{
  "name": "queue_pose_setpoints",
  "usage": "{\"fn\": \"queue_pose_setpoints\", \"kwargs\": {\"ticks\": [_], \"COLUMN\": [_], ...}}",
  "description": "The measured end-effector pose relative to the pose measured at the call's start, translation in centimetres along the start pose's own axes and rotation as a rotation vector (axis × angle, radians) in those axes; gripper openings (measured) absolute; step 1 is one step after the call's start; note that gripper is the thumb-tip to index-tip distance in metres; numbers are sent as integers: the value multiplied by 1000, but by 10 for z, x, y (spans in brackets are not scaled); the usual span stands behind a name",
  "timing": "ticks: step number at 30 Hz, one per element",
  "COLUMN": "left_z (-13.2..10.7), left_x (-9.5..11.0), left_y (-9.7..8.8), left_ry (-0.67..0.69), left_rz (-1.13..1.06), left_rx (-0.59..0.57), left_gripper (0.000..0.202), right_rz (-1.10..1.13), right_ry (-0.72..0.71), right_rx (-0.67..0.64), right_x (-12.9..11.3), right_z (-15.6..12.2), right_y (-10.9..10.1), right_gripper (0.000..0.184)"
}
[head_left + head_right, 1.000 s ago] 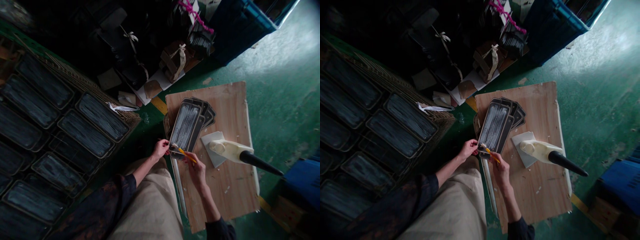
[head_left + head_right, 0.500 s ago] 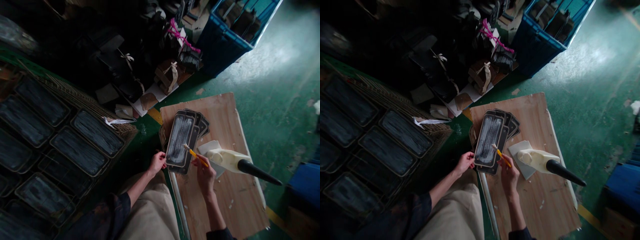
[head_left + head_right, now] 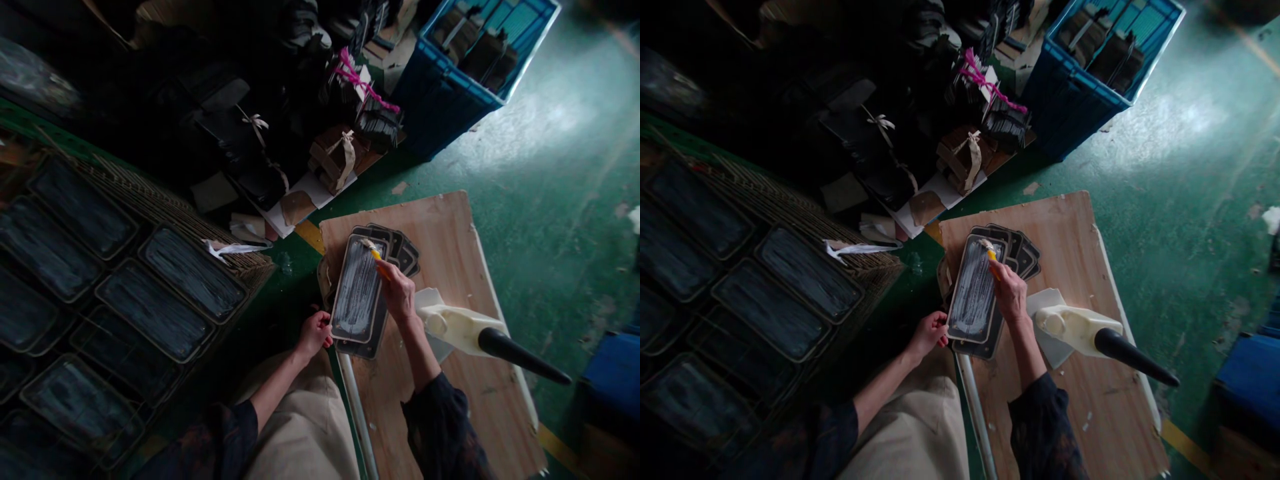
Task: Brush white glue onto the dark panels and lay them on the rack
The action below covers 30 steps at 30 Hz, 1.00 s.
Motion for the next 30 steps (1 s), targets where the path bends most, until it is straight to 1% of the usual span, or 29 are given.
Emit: {"fn": "queue_pose_setpoints", "kwargs": {"ticks": [3,5,7,12,14,15,16,18,21,23,25,27,30], "left_z": [0,0,0,-2,-4,-5,-5,-6,-6,-6,-5,-5,-6], "left_x": [-1,-2,-2,-2,0,1,2,3,3,2,1,1,0], "left_y": [1,0,0,0,1,1,1,2,2,2,2,2,3], "left_ry": [-10,-13,-13,-4,-2,0,5,15,25,26,26,23,19], "left_rz": [-31,-41,-47,-54,-48,-45,-40,-30,-16,-10,-5,-6,-14], "left_rx": [-14,-16,-14,-25,-32,-36,-42,-62,-90,-92,-83,-77,-72], "left_gripper": [12,13,14,15,15,15,15,15,16,16,17,16,17], "right_rz": [-6,-8,-17,-10,12,23,36,53,26,1,3,-1,-35], "right_ry": [66,70,55,95,135,161,187,229,221,208,227,268,325], "right_rx": [55,23,-43,-180,-224,-243,-251,-216,-78,-4,33,36,-12], "right_x": [12,11,2,-31,-41,-43,-43,-38,-24,-13,-4,2,-1], "right_z": [-12,-28,-53,-135,-157,-163,-164,-154,-120,-98,-86,-85,-104], "right_y": [-7,-9,-8,-11,-15,-18,-22,-29,-38,-36,-30,-22,-16], "right_gripper": [26,26,27,25,23,21,21,21,23,25,26,27,27]}}
Point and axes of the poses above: each hand's wrist, its own z-axis towards the middle knuckle, its own y-axis out of the palm, x = y × z, the point moved 8 cm from there along z, towards the middle knuckle, and after that the axes turned 13 degrees about -z, right-handed, at the moved point
